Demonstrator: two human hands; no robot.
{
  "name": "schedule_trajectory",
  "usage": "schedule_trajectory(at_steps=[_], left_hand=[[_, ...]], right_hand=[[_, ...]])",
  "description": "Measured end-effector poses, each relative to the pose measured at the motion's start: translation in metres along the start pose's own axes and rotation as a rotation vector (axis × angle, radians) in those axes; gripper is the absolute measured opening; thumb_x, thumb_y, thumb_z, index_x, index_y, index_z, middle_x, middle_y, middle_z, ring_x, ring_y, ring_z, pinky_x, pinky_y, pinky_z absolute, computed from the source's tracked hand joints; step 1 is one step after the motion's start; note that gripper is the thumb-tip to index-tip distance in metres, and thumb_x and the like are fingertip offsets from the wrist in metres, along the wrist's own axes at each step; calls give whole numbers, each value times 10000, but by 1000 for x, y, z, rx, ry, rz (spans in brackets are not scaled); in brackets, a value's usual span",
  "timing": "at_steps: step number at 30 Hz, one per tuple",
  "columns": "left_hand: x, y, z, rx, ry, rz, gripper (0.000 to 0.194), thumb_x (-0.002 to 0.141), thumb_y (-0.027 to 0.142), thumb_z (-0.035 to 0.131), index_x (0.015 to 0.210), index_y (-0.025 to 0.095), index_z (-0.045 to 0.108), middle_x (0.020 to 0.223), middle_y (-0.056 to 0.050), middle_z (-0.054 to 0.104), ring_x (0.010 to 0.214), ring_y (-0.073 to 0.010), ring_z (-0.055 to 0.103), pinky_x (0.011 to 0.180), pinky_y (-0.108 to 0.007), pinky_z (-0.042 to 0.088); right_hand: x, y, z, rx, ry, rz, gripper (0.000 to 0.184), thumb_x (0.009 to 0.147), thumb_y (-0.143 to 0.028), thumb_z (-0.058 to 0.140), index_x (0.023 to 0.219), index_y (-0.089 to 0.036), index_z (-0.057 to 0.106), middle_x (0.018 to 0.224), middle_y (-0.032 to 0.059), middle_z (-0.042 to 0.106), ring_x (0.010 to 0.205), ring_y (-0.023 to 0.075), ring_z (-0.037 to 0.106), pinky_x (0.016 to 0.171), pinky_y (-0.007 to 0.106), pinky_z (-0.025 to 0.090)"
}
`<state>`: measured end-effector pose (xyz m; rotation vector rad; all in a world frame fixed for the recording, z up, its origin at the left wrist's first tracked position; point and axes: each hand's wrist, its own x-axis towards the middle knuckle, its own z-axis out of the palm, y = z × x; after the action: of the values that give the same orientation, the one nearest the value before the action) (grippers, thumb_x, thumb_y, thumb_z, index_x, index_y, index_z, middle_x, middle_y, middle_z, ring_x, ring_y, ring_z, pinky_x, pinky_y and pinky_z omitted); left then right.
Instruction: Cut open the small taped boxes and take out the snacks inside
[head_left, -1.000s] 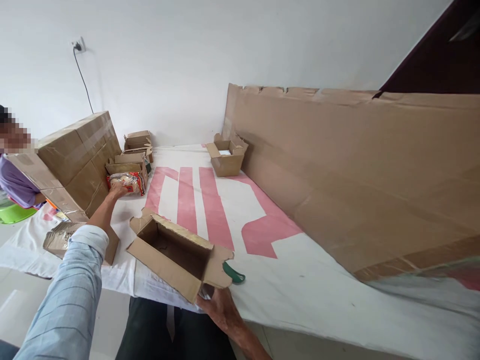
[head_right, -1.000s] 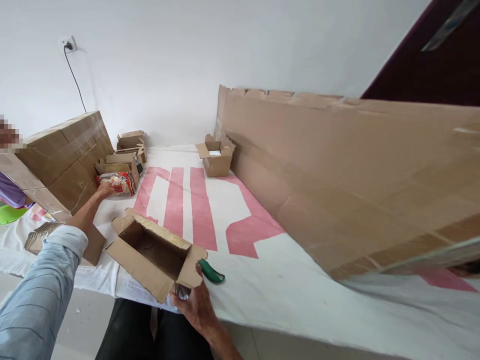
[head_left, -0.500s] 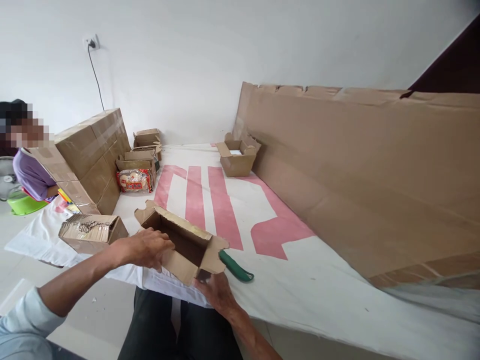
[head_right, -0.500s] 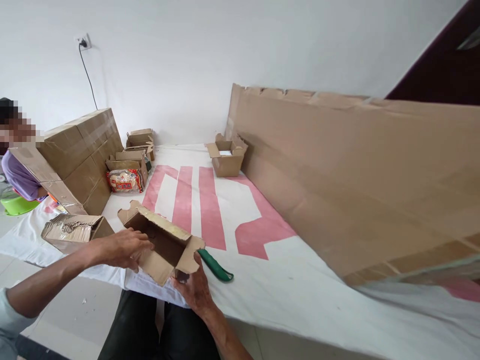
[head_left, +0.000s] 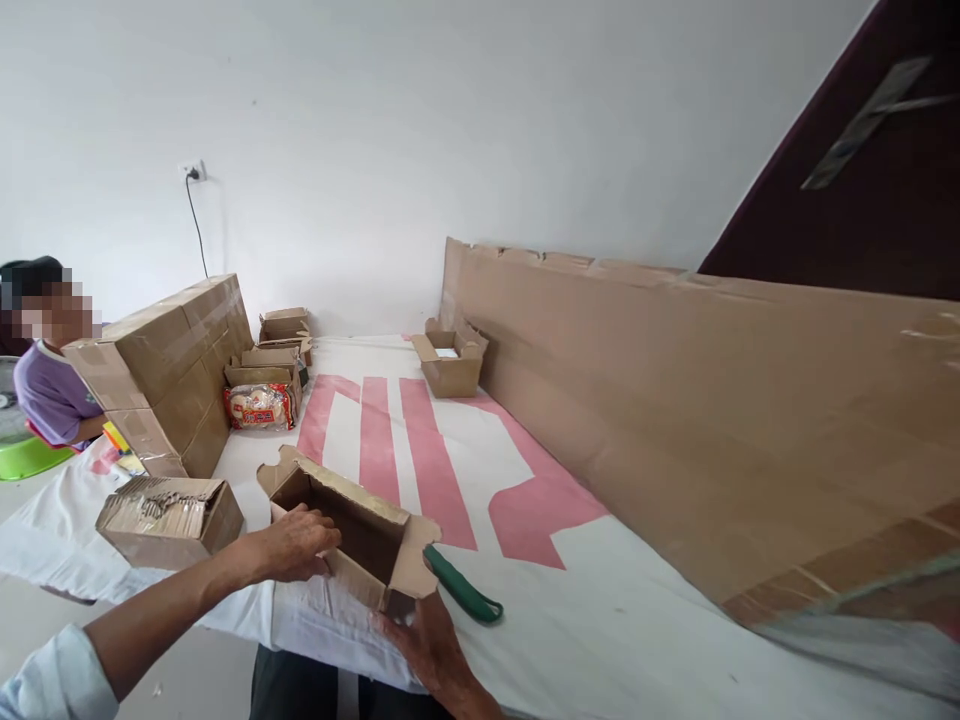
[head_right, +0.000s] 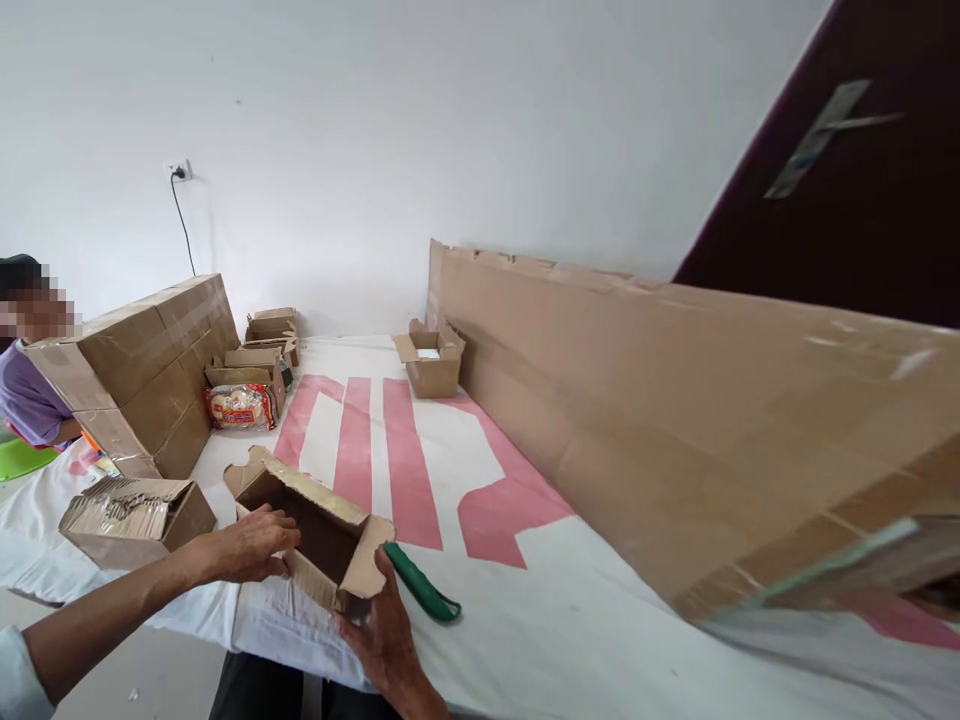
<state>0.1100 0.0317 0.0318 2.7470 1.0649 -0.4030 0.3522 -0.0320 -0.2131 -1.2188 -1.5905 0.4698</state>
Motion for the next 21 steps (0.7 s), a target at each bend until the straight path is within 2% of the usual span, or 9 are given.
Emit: schedule_trajectory(at_steps=[3, 6, 10, 13, 17, 21], left_hand=[[6, -10, -2, 36, -9, -39, 42, 1002, 206, 730, 1039, 225, 731, 1118, -124, 829, 1105, -326, 814, 979, -423, 609], [12, -35, -20, 74, 14, -124, 179, 969, 102, 655, 1065, 213, 758, 1128, -138, 839, 1121, -319, 820, 962, -391, 623], [22, -87, -57, 73, 57, -324, 224, 920, 88, 660, 1047, 212, 795, 1136, -148, 846, 1178, -344, 809, 1027, -411, 613], [28, -128, -77, 71, 75, -455, 225, 901, 106, 672, 1035, 217, 814, 1098, -160, 846, 1192, -372, 803, 1023, -430, 608], [31, -166, -84, 49, 113, -614, 210, 908, 201, 703, 1072, 218, 834, 1099, -175, 848, 1190, -389, 797, 1025, -441, 598], [29, -184, -78, 45, 130, -728, 252, 903, 280, 730, 1124, 243, 846, 1162, -163, 854, 1252, -380, 775, 1049, -416, 591]], right_hand=[[1, -3, 0, 63, -4, -17, 1008, 856, -409, 833, 1763, -264, 418, 1723, 202, 576, 1575, 508, 581, 1277, 636, 549], [2, -7, 1, 40, -13, 58, 1151, 795, -264, 831, 1818, -294, 303, 1807, 177, 484, 1636, 467, 525, 1295, 603, 539], [2, -10, 3, 13, -33, 103, 1184, 764, -206, 825, 1821, -302, 300, 1828, 168, 453, 1683, 455, 459, 1318, 642, 492], [1, -11, 2, 17, -35, 102, 1157, 771, -206, 814, 1815, -292, 323, 1821, 171, 463, 1683, 444, 463, 1322, 632, 488], [1, -12, 1, 9, -51, 100, 1120, 783, -208, 810, 1802, -274, 348, 1810, 180, 478, 1680, 443, 469, 1327, 630, 479], [1, -12, 0, 8, -68, 101, 1102, 800, -229, 816, 1798, -269, 351, 1800, 174, 495, 1677, 427, 478, 1337, 612, 473]])
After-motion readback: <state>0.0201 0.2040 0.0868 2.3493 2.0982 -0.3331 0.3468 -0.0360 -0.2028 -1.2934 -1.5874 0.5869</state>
